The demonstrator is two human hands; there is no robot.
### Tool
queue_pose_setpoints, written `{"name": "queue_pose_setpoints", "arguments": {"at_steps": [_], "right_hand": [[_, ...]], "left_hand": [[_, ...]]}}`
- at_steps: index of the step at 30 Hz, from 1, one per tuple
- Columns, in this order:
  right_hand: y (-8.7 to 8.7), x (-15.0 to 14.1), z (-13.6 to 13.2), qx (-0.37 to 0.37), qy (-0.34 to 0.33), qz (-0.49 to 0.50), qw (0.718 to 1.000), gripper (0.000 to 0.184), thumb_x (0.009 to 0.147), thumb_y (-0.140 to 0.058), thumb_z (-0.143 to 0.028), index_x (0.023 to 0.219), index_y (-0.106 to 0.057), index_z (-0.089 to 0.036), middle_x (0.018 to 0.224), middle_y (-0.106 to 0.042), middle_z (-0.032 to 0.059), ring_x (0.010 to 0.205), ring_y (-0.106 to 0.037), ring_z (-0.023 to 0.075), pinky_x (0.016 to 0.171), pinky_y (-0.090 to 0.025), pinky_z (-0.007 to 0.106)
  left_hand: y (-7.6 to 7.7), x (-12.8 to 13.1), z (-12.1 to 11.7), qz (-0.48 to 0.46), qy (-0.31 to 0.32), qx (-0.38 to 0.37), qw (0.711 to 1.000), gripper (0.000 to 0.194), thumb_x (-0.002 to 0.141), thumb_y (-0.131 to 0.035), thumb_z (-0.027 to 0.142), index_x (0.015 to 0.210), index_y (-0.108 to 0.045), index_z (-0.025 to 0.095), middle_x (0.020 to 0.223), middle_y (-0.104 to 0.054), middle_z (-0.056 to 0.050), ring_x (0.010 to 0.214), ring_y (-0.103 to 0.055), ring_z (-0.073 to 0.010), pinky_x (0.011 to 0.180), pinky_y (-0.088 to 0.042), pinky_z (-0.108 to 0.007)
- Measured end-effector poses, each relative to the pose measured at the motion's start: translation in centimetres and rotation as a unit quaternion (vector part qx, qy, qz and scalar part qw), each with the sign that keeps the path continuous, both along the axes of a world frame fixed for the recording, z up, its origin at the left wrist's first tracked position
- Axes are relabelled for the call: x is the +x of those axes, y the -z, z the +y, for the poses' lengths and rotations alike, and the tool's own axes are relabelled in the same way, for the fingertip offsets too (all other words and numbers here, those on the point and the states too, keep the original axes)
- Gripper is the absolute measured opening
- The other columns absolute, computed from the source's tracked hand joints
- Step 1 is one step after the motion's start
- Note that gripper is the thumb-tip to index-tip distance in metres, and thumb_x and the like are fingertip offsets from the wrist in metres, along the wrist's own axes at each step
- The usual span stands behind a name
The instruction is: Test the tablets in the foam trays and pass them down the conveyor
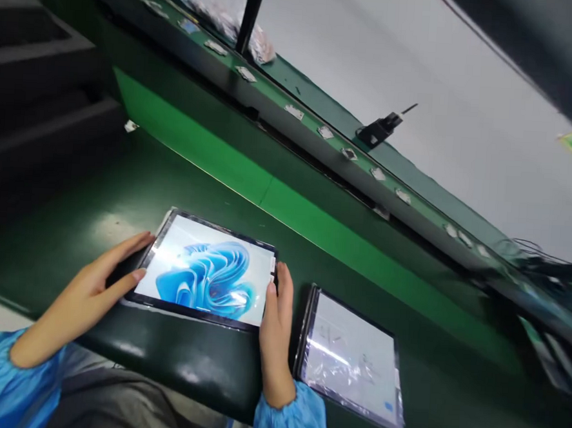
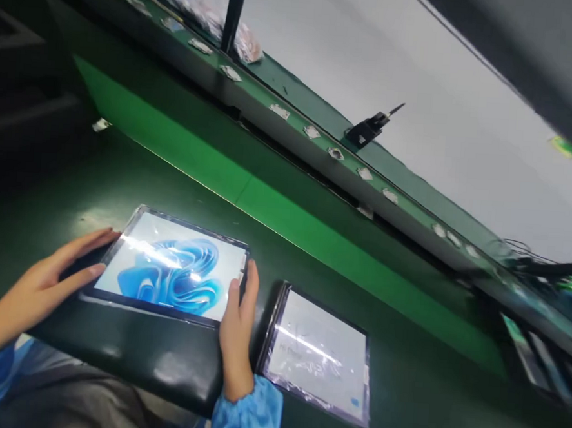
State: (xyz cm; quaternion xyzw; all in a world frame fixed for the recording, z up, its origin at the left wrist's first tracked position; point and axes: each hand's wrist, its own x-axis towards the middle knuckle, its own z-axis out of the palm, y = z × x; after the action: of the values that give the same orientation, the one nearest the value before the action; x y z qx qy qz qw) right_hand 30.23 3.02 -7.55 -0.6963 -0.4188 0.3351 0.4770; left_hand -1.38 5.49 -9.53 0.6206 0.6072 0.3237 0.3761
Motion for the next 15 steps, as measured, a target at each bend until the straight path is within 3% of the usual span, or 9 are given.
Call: {"name": "queue_pose_setpoints", "arguments": {"at_steps": [7,11,15], "right_hand": [[-0.98,-0.40,0.11,0.010,0.002,0.010,1.000,0.058,0.100,-0.052,-0.053,0.150,-0.045,-0.025,0.161,-0.045,0.0077,0.151,-0.039,0.0239,0.128,-0.025,0.049],[-0.89,-0.37,0.21,0.015,-0.002,0.015,1.000,0.054,0.100,-0.052,-0.051,0.147,-0.048,-0.025,0.159,-0.048,0.0086,0.149,-0.042,0.0240,0.126,-0.028,0.048],[-0.63,-0.27,0.06,0.023,0.001,0.014,1.000,0.052,0.100,-0.053,-0.051,0.144,-0.050,-0.025,0.157,-0.049,0.0091,0.148,-0.043,0.0241,0.126,-0.029,0.048]], "left_hand": [[-0.54,0.60,0.13,0.055,0.016,0.034,0.998,0.063,0.091,-0.057,0.060,0.149,-0.037,0.042,0.154,-0.047,0.000,0.143,-0.047,-0.0298,0.121,-0.038,-0.054],[-0.59,0.83,0.50,0.099,0.032,0.065,0.992,0.063,0.093,-0.054,0.060,0.149,-0.034,0.041,0.151,-0.049,-0.004,0.139,-0.049,-0.0315,0.116,-0.044,-0.055],[-0.90,0.77,0.32,0.093,0.046,0.071,0.992,0.064,0.091,-0.055,0.062,0.148,-0.036,0.040,0.150,-0.050,-0.005,0.138,-0.050,-0.0344,0.117,-0.041,-0.060]]}}
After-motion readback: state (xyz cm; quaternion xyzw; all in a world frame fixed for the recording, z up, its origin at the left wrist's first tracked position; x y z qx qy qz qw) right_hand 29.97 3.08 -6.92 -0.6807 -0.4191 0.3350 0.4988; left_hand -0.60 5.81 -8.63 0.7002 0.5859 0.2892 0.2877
